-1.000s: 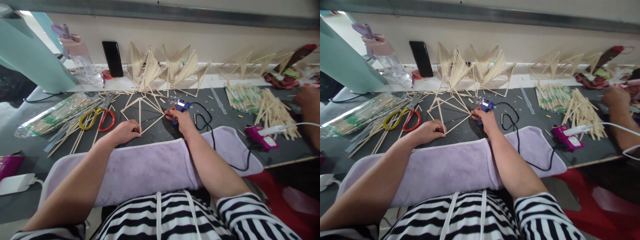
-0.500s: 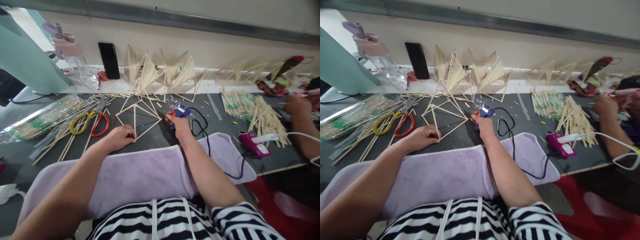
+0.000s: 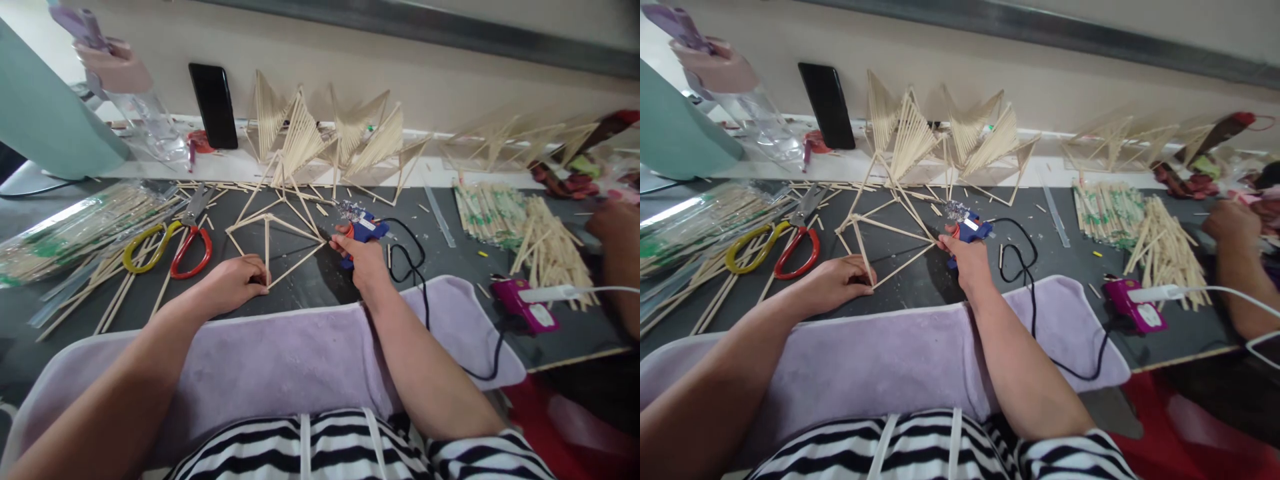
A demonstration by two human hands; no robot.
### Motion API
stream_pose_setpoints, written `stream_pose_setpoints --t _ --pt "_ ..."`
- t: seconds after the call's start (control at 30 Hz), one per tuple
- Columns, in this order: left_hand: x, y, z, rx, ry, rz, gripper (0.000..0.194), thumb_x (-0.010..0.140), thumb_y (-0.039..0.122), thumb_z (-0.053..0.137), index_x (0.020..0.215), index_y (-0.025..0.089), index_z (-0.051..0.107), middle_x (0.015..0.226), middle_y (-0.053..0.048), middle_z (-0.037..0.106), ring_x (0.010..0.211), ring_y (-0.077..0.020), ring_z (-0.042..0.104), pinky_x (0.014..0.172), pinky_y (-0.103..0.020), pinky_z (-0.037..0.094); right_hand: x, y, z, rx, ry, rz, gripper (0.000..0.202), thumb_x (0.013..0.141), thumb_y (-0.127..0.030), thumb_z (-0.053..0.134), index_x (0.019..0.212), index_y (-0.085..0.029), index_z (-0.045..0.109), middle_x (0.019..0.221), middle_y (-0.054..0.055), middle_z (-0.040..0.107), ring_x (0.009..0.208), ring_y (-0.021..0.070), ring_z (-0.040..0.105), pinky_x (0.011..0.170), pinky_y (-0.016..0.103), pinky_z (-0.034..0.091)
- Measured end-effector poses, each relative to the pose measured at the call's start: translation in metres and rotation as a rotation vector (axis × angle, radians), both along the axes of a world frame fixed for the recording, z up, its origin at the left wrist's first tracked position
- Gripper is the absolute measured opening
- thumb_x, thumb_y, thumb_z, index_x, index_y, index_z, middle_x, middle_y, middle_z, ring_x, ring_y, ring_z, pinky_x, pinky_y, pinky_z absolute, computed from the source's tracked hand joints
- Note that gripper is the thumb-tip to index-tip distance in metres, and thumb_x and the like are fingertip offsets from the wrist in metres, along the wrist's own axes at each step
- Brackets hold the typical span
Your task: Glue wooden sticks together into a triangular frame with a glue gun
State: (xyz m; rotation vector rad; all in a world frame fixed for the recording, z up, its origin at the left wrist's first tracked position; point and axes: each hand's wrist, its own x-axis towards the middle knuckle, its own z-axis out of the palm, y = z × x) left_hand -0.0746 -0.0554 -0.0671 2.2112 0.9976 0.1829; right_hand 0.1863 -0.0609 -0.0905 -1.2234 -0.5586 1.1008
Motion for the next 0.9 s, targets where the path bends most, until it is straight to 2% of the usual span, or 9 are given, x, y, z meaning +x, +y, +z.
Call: stream_pose_setpoints --t 0.17,0.47,0.77,0.9 --pt "-0.0006 0.0005 -0.0011 -0.004 -0.011 0.000 0.009 0.082 0.020 0.061 0.075 0.019 0.067 0.087 -0.001 0.068 0.087 -0.0140 0.062 0.081 -0.024 0.047 -0.0013 -0.0009 -0.0006 0.002 -0.007 0.006 0.023 0.058 -0.011 0.075 0.078 -0.017 0.068 0.085 0.001 0.072 0.071 0.0126 0.070 0.071 0.026 0.060" --pt "-0.0012 -0.0006 -0.0008 -0.005 -0.006 0.005 0.009 0.082 0.019 0.062 0.075 0.018 0.067 0.088 0.000 0.068 0.087 -0.0137 0.062 0.081 -0.024 0.046 -0.0012 0.0014 0.0020 -0.002 0.033 -0.037 0.021 0.059 -0.005 0.066 0.076 -0.018 0.065 0.080 -0.001 0.072 0.067 0.0119 0.070 0.068 0.025 0.060" --pt "0.0006 -0.0003 0.0004 0.000 0.004 0.001 0.009 0.082 0.021 0.061 0.076 0.018 0.067 0.086 -0.001 0.068 0.087 -0.0147 0.062 0.081 -0.025 0.046 0.0009 0.0008 -0.0002 0.035 0.058 -0.017 0.021 0.057 -0.008 0.073 0.075 -0.017 0.066 0.080 0.000 0.072 0.073 0.0142 0.072 0.072 0.027 0.061" --pt "-0.0004 -0.0001 -0.0008 0.006 -0.004 -0.006 0.010 0.082 0.022 0.061 0.075 0.018 0.067 0.087 -0.001 0.068 0.087 -0.0147 0.062 0.080 -0.025 0.046 0.0008 0.0007 -0.0020 0.029 0.040 0.008 0.019 0.060 -0.009 0.074 0.075 -0.017 0.066 0.079 -0.001 0.071 0.073 0.0135 0.072 0.074 0.027 0.061"
